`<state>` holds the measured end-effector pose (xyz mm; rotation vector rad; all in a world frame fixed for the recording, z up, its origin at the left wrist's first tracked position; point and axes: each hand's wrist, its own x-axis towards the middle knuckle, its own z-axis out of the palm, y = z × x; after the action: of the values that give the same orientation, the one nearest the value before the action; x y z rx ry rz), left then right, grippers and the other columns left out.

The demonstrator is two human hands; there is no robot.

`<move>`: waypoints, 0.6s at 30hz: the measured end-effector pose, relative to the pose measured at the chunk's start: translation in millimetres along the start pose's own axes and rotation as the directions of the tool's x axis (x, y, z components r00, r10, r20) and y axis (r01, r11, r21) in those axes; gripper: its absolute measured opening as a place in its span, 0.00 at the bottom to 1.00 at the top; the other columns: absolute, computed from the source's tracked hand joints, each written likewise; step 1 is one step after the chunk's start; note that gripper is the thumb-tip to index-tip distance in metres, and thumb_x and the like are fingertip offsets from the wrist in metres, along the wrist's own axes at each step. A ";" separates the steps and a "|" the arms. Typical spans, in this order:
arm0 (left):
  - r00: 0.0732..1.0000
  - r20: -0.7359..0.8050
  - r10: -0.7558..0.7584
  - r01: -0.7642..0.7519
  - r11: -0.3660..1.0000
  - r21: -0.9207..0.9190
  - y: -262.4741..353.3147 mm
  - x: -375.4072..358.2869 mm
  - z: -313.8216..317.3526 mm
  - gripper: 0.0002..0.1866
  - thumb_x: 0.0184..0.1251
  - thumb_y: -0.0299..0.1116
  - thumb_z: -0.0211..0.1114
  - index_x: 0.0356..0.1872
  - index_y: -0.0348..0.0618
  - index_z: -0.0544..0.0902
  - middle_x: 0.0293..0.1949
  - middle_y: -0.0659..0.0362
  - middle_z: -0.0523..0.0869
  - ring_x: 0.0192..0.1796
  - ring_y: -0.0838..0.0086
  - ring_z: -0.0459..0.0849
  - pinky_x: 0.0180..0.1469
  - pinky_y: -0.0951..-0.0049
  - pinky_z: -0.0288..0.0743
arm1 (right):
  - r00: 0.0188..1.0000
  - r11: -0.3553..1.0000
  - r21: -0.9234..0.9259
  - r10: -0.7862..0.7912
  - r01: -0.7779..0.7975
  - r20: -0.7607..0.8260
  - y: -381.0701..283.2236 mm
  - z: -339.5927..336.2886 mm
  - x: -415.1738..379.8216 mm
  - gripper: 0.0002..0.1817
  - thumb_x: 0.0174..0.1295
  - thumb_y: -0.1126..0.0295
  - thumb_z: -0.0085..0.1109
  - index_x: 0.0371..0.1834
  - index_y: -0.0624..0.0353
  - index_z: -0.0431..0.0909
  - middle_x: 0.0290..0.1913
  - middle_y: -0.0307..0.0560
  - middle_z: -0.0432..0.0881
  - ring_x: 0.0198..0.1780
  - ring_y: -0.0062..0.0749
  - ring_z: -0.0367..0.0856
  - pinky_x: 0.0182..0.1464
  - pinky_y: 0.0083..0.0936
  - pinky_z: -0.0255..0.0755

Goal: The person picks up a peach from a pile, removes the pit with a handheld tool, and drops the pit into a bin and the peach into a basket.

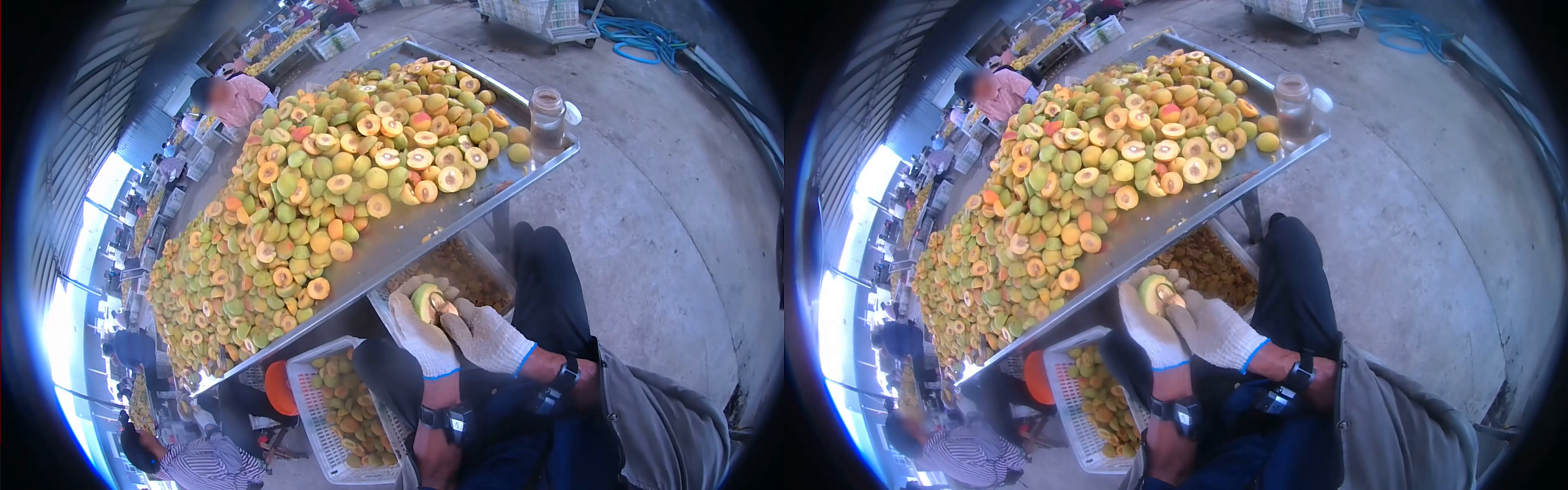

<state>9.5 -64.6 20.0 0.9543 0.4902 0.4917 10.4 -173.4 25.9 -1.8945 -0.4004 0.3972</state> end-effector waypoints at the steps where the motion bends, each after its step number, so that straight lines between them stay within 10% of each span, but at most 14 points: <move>1: 1.000 -0.001 0.000 0.000 1.000 0.001 -1.3 0.6 -1.7 0.25 0.85 0.49 0.46 0.55 0.34 0.78 0.45 0.42 0.87 0.41 0.56 0.88 0.48 0.58 0.86 | 1.000 1.000 0.015 -0.013 0.013 -0.009 1.7 0.4 -0.7 0.20 0.80 0.56 0.51 0.52 0.64 0.80 0.36 0.70 0.85 0.40 0.69 0.85 0.41 0.55 0.77; 14: 0.979 0.199 0.046 -0.073 0.989 0.127 2.7 4.6 -10.6 0.24 0.84 0.49 0.48 0.48 0.34 0.82 0.37 0.46 0.87 0.33 0.62 0.86 0.39 0.65 0.83 | 0.988 0.984 0.159 -0.096 0.076 0.120 11.6 0.0 -0.6 0.23 0.83 0.53 0.44 0.54 0.62 0.80 0.36 0.68 0.85 0.40 0.68 0.85 0.42 0.52 0.77; 18: 0.992 0.125 0.011 -0.024 0.995 0.100 -0.3 6.6 -7.6 0.28 0.85 0.50 0.48 0.49 0.30 0.85 0.35 0.46 0.89 0.33 0.63 0.88 0.38 0.67 0.83 | 0.946 0.956 0.228 0.112 -0.186 0.303 6.7 -8.4 0.4 0.28 0.83 0.46 0.41 0.49 0.63 0.80 0.28 0.54 0.82 0.26 0.45 0.82 0.29 0.40 0.74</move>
<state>10.3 -55.9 14.9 1.0810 0.3971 0.4231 15.1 -182.4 22.4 -1.6239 -0.3770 0.7959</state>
